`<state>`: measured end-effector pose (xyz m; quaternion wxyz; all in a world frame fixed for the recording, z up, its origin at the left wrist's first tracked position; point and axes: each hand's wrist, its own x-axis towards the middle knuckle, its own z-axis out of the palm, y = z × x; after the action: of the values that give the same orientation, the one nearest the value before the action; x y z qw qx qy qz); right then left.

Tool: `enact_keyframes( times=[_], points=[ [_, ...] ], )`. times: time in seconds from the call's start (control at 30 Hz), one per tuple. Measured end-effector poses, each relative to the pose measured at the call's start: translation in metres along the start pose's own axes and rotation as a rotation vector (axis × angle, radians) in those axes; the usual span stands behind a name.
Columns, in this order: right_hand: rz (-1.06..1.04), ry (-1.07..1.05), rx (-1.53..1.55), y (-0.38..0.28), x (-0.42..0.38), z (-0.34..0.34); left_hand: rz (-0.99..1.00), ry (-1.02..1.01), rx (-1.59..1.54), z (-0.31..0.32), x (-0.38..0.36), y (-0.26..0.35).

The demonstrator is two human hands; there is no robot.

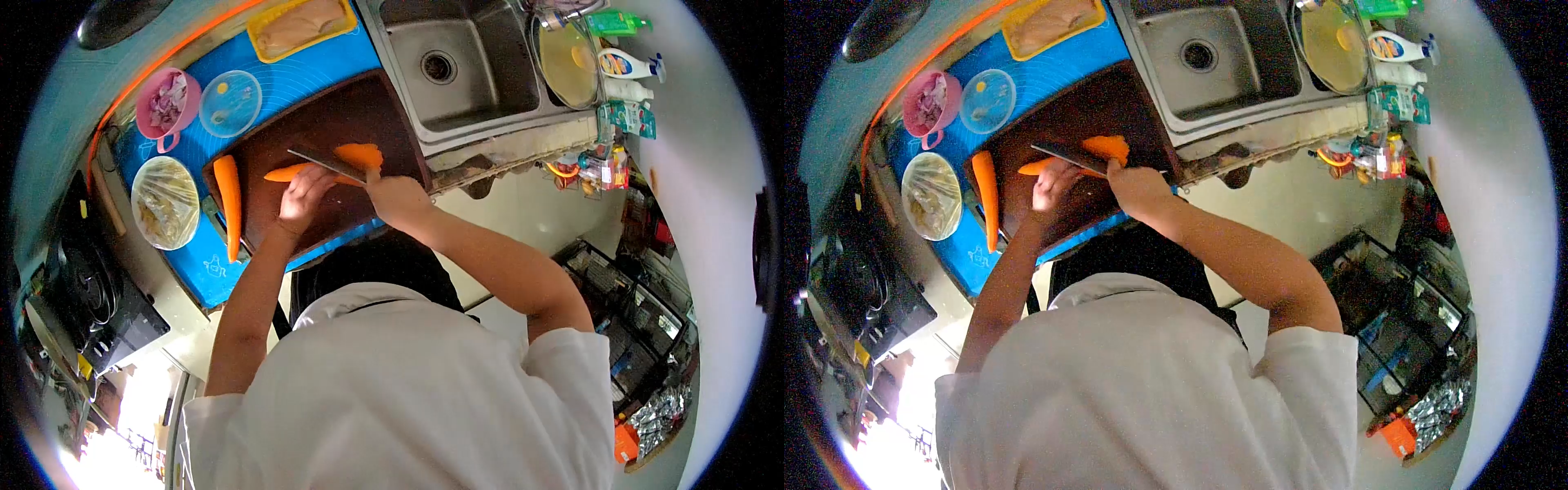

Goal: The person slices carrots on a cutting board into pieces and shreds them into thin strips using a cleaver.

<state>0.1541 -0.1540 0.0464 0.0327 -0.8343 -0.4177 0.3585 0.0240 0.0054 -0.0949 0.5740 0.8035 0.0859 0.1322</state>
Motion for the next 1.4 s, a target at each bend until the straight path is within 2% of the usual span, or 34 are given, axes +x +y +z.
enact_keyframes(
  times=[0.13,0.23,0.33,0.47,0.63,0.77,0.87,0.97,1.03,1.17,1.23,1.3,1.37,1.4],
  points=[
    [-0.011,0.038,-0.028,0.004,0.001,0.006,0.469,0.027,0.496,-0.012,0.016,0.025],
    [-0.031,0.079,-0.006,0.006,-0.005,-0.009,0.453,0.023,0.526,-0.012,0.014,0.028],
    [0.034,0.074,-0.013,-0.003,-0.028,-0.022,0.449,-0.014,0.55,-0.014,0.015,0.03],
    [0.051,0.089,-0.007,-0.014,-0.063,-0.022,0.477,-0.068,0.634,-0.015,0.008,0.019],
    [0.05,0.131,-0.002,-0.017,-0.071,-0.013,0.412,-0.129,0.608,-0.015,-0.002,0.002],
    [0.076,0.054,-0.005,-0.02,-0.069,-0.019,0.38,-0.138,0.625,-0.013,-0.002,0.004],
    [0.079,0.033,-0.014,-0.021,-0.07,-0.022,0.314,-0.079,0.491,-0.011,-0.002,0.006],
    [0.105,-0.002,-0.033,-0.023,-0.067,-0.026,0.429,-0.062,0.558,-0.01,-0.004,-0.008],
    [0.111,0.029,-0.041,-0.023,-0.066,-0.022,0.383,-0.083,0.55,-0.01,-0.004,-0.008],
    [0.119,-0.037,0.001,-0.024,-0.06,-0.022,0.338,-0.061,0.483,-0.01,-0.003,-0.007],
    [0.098,-0.028,0.035,-0.021,-0.056,-0.018,-0.028,-0.043,-0.013,0.005,-0.026,-0.05],
    [0.111,-0.048,0.051,-0.022,-0.053,-0.018,-0.093,-0.058,-0.099,0.005,-0.025,-0.052],
    [0.12,-0.071,0.068,-0.022,-0.05,-0.02,0.133,-0.1,0.226,-0.011,-0.006,-0.007],
    [0.124,-0.085,0.078,-0.022,-0.05,-0.021,0.159,-0.098,0.262,-0.011,-0.007,-0.006]
  ],
)
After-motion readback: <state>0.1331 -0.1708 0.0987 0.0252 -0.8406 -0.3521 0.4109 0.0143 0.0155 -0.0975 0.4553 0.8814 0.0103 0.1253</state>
